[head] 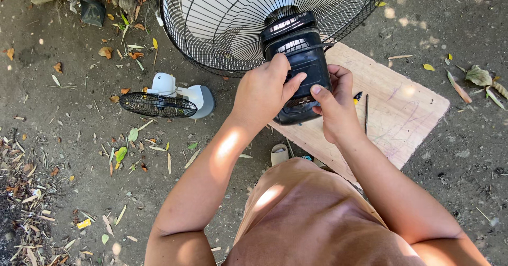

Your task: The person services electric fans on a wooden board on the ground. They insert a long metal rod into the rear vents of a white fan housing, brush the housing with a brush, reposition the fans, work the rod into the vents of a black fan, and remove and reattach the front guard and blades of the black fan.

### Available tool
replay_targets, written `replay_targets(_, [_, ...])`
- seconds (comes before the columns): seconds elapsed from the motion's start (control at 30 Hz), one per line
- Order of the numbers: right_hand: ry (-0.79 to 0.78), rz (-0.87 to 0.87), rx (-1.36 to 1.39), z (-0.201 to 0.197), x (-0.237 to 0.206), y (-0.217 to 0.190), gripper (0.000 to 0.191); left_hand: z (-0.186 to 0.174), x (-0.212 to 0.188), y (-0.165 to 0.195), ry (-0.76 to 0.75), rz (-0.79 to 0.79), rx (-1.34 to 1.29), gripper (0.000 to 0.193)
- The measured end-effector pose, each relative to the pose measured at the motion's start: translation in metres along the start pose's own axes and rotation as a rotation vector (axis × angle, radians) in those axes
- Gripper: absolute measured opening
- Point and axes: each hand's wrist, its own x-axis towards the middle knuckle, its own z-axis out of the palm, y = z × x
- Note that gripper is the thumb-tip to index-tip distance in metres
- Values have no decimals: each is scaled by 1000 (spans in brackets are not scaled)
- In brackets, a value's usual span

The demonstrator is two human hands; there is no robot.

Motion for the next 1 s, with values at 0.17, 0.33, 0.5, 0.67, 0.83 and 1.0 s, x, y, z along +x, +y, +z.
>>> replay_targets(0.17, [-8, 19, 10, 1, 0, 1, 67, -22, 7, -1, -84, 127, 110, 39])
replay_targets(0.33, [-17, 22, 28, 5, 0, -4, 69, -31, 12, -10, -106, 415, 209, 26])
replay_targets(0.5, [-32, 107, 43, 10, 4, -17, 77, -16, 20, -20, -75, 501, 181, 23])
replay_targets(0.67, [-48, 62, 102, 16, 6, -25, 85, -4, 10, -16, 10, 396, 114, 22])
replay_targets(0.83, [-77, 51, 44, 16, 3, -31, 88, -8, 4, -13, 35, 302, 77, 21])
replay_targets(1.0, [-55, 87, -126, 9, 0, -37, 86, -9, -14, -26, 145, -43, -290, 52])
